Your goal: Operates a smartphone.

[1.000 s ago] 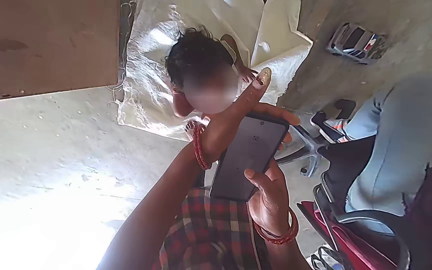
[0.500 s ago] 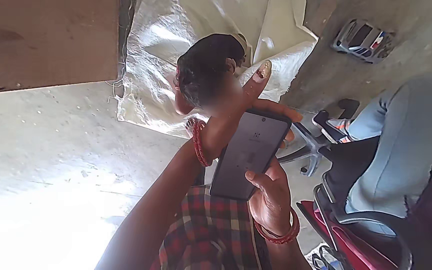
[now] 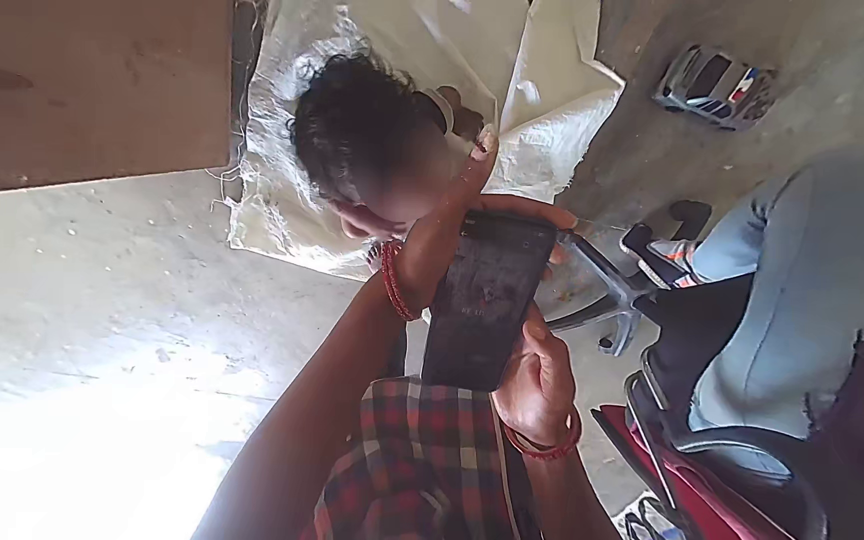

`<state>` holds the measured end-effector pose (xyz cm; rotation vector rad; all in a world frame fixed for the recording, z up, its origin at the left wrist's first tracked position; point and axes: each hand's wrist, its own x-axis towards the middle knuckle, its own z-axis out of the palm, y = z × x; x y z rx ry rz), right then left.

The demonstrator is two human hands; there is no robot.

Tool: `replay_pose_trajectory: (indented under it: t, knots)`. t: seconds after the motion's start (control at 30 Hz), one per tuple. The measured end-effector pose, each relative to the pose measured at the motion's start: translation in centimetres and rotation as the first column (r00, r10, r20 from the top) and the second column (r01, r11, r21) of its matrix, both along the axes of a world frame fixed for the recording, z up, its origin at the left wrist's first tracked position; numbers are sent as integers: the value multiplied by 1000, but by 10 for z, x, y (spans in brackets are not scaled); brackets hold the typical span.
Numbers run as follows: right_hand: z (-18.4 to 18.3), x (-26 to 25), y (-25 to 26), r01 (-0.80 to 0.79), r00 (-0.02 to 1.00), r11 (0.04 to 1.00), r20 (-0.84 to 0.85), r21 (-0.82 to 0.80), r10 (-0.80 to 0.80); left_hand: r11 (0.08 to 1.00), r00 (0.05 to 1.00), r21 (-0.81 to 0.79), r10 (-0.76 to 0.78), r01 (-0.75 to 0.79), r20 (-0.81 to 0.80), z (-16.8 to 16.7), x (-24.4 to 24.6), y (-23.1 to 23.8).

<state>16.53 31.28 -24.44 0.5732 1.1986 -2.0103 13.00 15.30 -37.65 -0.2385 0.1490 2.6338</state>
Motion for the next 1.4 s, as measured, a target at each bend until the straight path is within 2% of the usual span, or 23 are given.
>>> replay_pose_trajectory:
  t: [0.03, 0.07, 0.1, 0.13, 0.17, 0.23, 0.3, 0.43, 0.57, 0.63, 0.7, 0.73, 0.83, 0.87, 0.97, 1.07, 1.17, 1.3, 1.4]
  knots:
    - [-9, 0, 1, 16, 1000, 999, -6, 37, -16, 994, 970, 76, 89, -73, -226, -19, 0, 5]
    - [-18, 0, 2, 22, 1000, 997, -13, 78, -21, 997, 984, -29, 70, -76, -163, 1, -7, 0]
    - [-25, 0, 3, 20, 1000, 992, -17, 124, -18, 948, 992, -316, 8, 33, 128, 49, -20, -6]
    - [-31, -1, 4, 13, 1000, 986, -24, 167, -9, 894, 975, -436, -5, 105, 224, 69, -29, -7]
    - [-35, -2, 5, -4, 999, 979, -36, 205, 12, 872, 970, -471, -18, 135, 244, 72, -33, -7]
    - [-41, -5, 6, -36, 997, 971, -63, 236, 52, 878, 969, -456, -32, 145, 246, 62, -35, -5]
    - [-45, -10, 7, -47, 996, 981, -62, 190, 59, 881, 972, -453, -26, 133, 234, 51, -37, -4]
    - [-65, -21, 14, -40, 999, 997, -27, 62, 42, 835, 948, -536, 57, 126, 313, 35, -44, -2]
    - [-98, -34, 19, -40, 999, 998, 0, 57, 40, 703, 974, -708, 106, 71, 202, -1, -30, -3]
    - [-117, -42, 20, -34, 999, 998, -4, 61, 34, 583, 947, -790, 102, 191, 304, -15, -4, -4]
    - [-139, -51, 19, -25, 1000, 996, 4, 86, 25, 467, 894, -812, 92, 350, 438, -40, 35, -5]
    - [-149, -55, 17, -33, 999, 993, 7, 114, 33, 381, 865, -814, 67, 439, 498, -48, 54, -5]
    - [-184, -65, 10, -65, 998, 978, -8, 197, 68, 34, 730, -738, -181, 674, 659, -50, 113, -4]
    - [-198, -67, 8, -77, 997, 974, -11, 215, 81, -14, 669, -692, -241, 722, 703, -48, 136, -1]
    - [-245, -69, 1, -92, 996, 969, 4, 231, 94, -105, 522, -594, -372, 798, 768, -44, 203, 15]
    - [-298, -66, -11, -2, 1000, 987, 8, 159, 1, -230, 422, -565, -462, 793, 780, -34, 235, 29]
    - [-328, -62, -30, 80, 994, 978, 57, 192, -92, -283, 424, -554, -410, 783, 808, -33, 231, 31]
    - [-338, -61, -66, 278, 936, 922, 139, 268, -323, -322, 445, -554, -354, 768, 823, -34, 228, 25]
    - [-366, -51, -77, 351, 904, 900, 155, 257, -397, -329, 478, -569, -321, 753, 818, -35, 232, 19]
